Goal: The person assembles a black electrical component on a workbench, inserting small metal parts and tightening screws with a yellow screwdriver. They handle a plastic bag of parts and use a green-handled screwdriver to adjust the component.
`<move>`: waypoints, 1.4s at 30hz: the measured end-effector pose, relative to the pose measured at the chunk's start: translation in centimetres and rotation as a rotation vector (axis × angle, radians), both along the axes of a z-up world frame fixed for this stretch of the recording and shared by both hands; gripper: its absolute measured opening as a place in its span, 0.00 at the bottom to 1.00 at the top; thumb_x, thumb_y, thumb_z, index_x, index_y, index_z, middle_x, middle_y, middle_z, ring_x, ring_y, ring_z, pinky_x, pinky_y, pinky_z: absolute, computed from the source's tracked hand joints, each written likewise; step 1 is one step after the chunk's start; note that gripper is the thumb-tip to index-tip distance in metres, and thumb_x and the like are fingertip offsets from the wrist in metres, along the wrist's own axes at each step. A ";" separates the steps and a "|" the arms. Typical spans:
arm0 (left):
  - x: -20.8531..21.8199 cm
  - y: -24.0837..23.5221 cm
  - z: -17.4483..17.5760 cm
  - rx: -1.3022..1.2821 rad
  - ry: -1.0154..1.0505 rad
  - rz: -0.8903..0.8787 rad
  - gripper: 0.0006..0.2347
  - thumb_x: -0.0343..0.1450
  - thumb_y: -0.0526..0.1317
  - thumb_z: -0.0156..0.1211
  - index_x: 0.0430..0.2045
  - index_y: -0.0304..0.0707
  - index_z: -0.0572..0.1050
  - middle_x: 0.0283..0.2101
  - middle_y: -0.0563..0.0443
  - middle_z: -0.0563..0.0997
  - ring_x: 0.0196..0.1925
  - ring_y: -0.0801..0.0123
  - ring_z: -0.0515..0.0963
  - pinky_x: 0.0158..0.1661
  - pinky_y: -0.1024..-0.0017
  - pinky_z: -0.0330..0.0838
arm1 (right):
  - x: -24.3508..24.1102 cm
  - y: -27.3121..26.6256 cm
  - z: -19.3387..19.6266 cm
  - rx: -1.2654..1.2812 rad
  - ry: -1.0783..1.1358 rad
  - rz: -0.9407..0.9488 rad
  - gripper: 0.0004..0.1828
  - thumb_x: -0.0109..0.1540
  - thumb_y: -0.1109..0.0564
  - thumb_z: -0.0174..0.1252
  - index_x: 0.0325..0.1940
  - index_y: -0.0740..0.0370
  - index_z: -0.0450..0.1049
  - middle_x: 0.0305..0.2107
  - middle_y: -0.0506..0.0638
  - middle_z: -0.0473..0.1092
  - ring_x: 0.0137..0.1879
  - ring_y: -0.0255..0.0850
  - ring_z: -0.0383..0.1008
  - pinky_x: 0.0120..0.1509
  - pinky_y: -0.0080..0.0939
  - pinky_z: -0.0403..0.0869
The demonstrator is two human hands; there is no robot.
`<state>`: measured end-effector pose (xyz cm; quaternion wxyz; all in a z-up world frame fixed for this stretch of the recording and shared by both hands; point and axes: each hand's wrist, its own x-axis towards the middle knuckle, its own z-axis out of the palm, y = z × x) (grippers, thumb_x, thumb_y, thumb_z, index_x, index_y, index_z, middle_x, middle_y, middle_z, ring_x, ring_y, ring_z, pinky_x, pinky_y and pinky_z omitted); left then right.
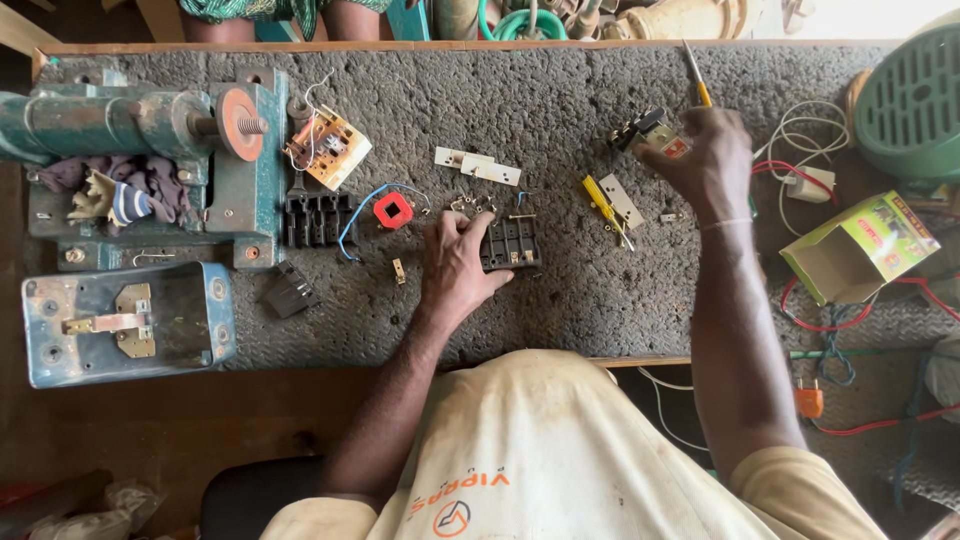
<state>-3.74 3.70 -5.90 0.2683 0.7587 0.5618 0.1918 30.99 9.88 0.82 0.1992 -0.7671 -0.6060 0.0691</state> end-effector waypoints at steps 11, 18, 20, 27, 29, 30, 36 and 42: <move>1.2 -1.8 0.3 0.193 -0.039 -0.043 0.41 0.48 0.37 0.85 0.56 0.45 0.66 0.58 0.40 0.64 0.59 0.49 0.71 0.58 0.37 0.65 | -6.5 -9.9 -0.9 0.227 0.926 0.267 0.07 0.68 0.67 0.61 0.50 0.62 0.77 0.43 0.53 0.79 0.44 0.34 0.80 0.50 0.35 0.82; 1.7 -1.6 2.6 0.138 -0.214 -0.069 0.41 0.51 0.33 0.83 0.60 0.36 0.64 0.59 0.38 0.64 0.58 0.49 0.75 0.56 0.57 0.75 | -8.9 -11.4 -3.2 0.051 1.612 0.151 0.09 0.65 0.66 0.63 0.49 0.66 0.77 0.42 0.56 0.80 0.46 0.41 0.82 0.50 0.39 0.83; 1.7 -1.5 3.3 0.114 -0.288 -0.058 0.40 0.52 0.33 0.83 0.60 0.38 0.66 0.60 0.38 0.64 0.58 0.49 0.76 0.55 0.61 0.77 | -8.6 -11.0 -3.9 0.112 1.631 0.141 0.09 0.64 0.67 0.63 0.50 0.67 0.78 0.41 0.56 0.79 0.45 0.43 0.82 0.50 0.40 0.83; 1.4 -1.3 4.0 -0.039 -0.819 -0.218 0.43 0.60 0.29 0.78 0.71 0.44 0.60 0.68 0.44 0.70 0.70 0.53 0.75 0.70 0.61 0.74 | -10.3 -9.9 -3.5 0.155 1.510 0.177 0.04 0.69 0.67 0.64 0.48 0.70 0.78 0.38 0.56 0.78 0.42 0.41 0.79 0.48 0.41 0.83; 1.5 -1.6 3.7 -0.270 -1.117 -0.296 0.46 0.62 0.31 0.77 0.75 0.46 0.53 0.69 0.42 0.67 0.71 0.56 0.72 0.71 0.60 0.73 | -11.8 -10.4 -2.5 0.148 1.344 0.220 0.06 0.66 0.67 0.63 0.47 0.67 0.77 0.41 0.53 0.78 0.46 0.39 0.80 0.53 0.39 0.83; 1.4 -1.9 3.5 -0.453 -1.283 -0.328 0.48 0.61 0.33 0.77 0.75 0.47 0.49 0.68 0.43 0.64 0.70 0.57 0.69 0.70 0.60 0.72 | -12.4 -10.8 -1.8 0.146 1.261 0.238 0.07 0.64 0.67 0.63 0.46 0.65 0.76 0.43 0.52 0.78 0.48 0.38 0.81 0.55 0.38 0.84; 1.0 -2.2 3.2 -0.731 -1.690 -0.282 0.53 0.62 0.42 0.82 0.78 0.45 0.45 0.66 0.40 0.64 0.65 0.57 0.69 0.64 0.59 0.73 | -13.5 -12.0 2.1 0.114 1.351 0.424 0.09 0.64 0.69 0.64 0.49 0.67 0.77 0.43 0.52 0.77 0.48 0.36 0.80 0.56 0.35 0.82; 1.3 -2.0 3.7 -0.830 -2.023 -0.442 0.45 0.62 0.49 0.81 0.72 0.51 0.55 0.62 0.46 0.68 0.65 0.59 0.71 0.57 0.64 0.77 | -14.0 -12.9 3.5 0.098 1.390 0.353 0.09 0.61 0.70 0.66 0.46 0.69 0.79 0.43 0.53 0.78 0.48 0.35 0.80 0.56 0.35 0.82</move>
